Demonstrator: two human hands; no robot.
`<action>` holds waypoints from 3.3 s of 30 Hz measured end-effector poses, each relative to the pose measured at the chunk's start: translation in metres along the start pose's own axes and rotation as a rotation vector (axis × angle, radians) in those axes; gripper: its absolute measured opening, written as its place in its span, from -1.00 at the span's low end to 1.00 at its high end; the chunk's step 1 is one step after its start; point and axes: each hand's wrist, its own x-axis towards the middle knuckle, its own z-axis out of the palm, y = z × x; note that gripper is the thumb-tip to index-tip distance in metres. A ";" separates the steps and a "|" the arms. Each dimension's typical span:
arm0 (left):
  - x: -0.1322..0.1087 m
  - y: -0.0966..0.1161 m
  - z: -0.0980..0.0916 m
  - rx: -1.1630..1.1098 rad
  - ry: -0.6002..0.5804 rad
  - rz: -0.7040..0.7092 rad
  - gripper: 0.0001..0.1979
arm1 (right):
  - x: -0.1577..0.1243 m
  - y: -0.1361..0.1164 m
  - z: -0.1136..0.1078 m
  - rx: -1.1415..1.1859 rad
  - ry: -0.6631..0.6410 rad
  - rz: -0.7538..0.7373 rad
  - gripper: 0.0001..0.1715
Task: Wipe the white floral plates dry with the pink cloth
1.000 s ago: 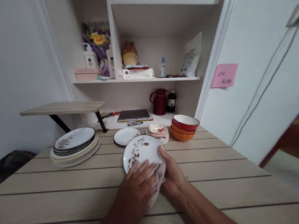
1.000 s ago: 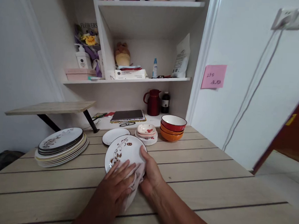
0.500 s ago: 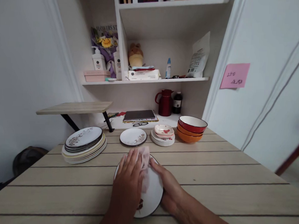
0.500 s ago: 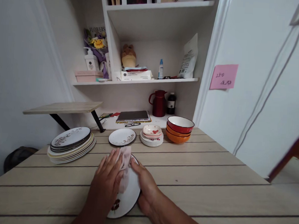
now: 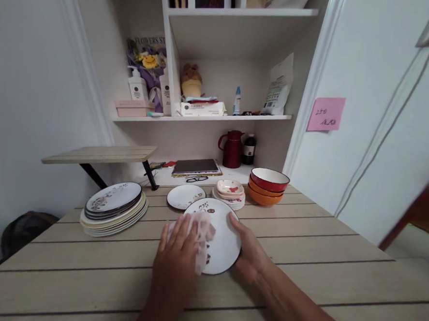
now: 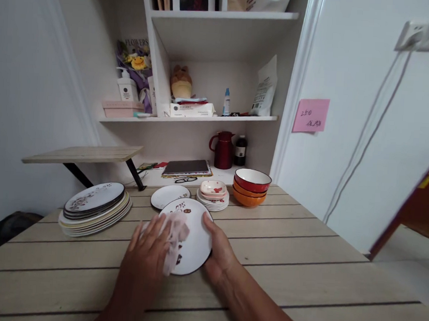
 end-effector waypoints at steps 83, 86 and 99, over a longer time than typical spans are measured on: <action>0.008 0.012 -0.007 -2.247 -0.347 -1.361 -0.54 | -0.003 0.014 0.006 -1.770 -0.114 -0.790 -0.15; 0.007 0.013 -0.008 -2.240 -0.356 -1.378 -0.50 | 0.001 -0.005 -0.003 -1.873 0.040 -0.775 -0.36; 0.007 0.008 -0.004 -2.303 -0.406 -1.370 -0.57 | -0.009 0.033 0.012 -1.692 -0.200 -0.715 -0.40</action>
